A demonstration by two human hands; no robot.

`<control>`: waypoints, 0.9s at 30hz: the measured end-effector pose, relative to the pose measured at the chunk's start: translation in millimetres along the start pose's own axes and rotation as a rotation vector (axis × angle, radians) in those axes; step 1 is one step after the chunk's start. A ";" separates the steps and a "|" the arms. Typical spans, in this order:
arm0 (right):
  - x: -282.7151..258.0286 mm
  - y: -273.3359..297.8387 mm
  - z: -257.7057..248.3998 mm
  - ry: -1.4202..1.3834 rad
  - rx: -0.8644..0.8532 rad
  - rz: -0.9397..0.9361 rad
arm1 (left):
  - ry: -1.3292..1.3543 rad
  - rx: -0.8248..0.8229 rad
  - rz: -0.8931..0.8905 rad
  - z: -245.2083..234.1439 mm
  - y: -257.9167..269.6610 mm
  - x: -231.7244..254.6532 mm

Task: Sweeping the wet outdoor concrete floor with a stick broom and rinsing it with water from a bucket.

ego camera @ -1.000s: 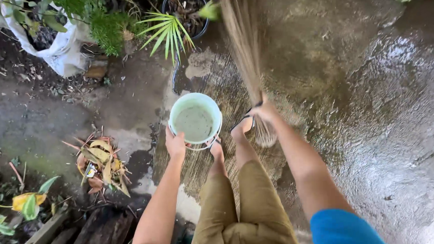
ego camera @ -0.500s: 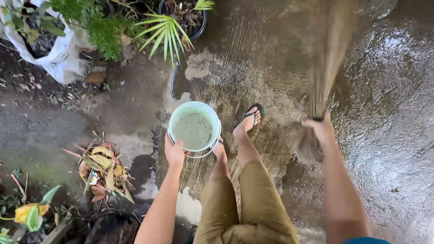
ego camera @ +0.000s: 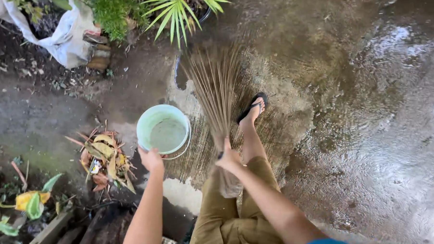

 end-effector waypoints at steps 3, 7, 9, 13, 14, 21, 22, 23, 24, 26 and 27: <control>25.4 58.0 -80.0 0.326 0.832 -0.551 | -0.086 -0.008 0.028 -7.0 15.3 10.2; 130.4 96.8 -176.4 -0.082 0.252 0.046 | -0.137 -0.063 0.047 1.4 22.2 3.3; 178.5 73.2 -208.9 -0.244 0.336 0.017 | -0.160 -0.073 0.042 3.2 23.2 -6.6; 200.6 3.8 -235.4 -0.368 0.515 0.170 | -0.036 -0.146 -0.003 2.5 37.6 -26.6; 188.8 -19.2 -231.7 -0.520 0.572 0.075 | -0.041 -0.159 0.006 1.8 42.6 -28.2; -30.5 -6.9 -1.1 -0.277 0.383 -0.236 | 0.253 -0.056 0.176 -94.0 -0.3 -93.5; -42.4 -10.6 31.0 -0.144 0.235 -0.205 | 0.251 0.011 0.127 -105.8 19.3 -78.4; -54.5 -8.5 70.8 -0.024 0.084 -0.165 | 0.233 0.073 0.080 -124.3 37.5 -58.8; -59.0 20.1 73.2 -0.030 0.077 -0.168 | 0.227 0.076 0.085 -150.8 28.7 -65.4; -60.6 63.8 52.4 0.175 0.089 -0.156 | 0.184 0.122 0.209 -174.8 12.4 -83.2; -36.8 57.2 48.8 0.180 0.113 -0.162 | 0.206 0.110 0.213 -172.3 22.6 -76.1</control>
Point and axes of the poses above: each hand's wrist, its own y-axis away from the middle knuckle, its own z-axis out of the palm, x = y × z, the point moved 6 cm from there along -y, towards the middle knuckle, and after that the axes turned 11 degrees about y, right-handed, at the moved point
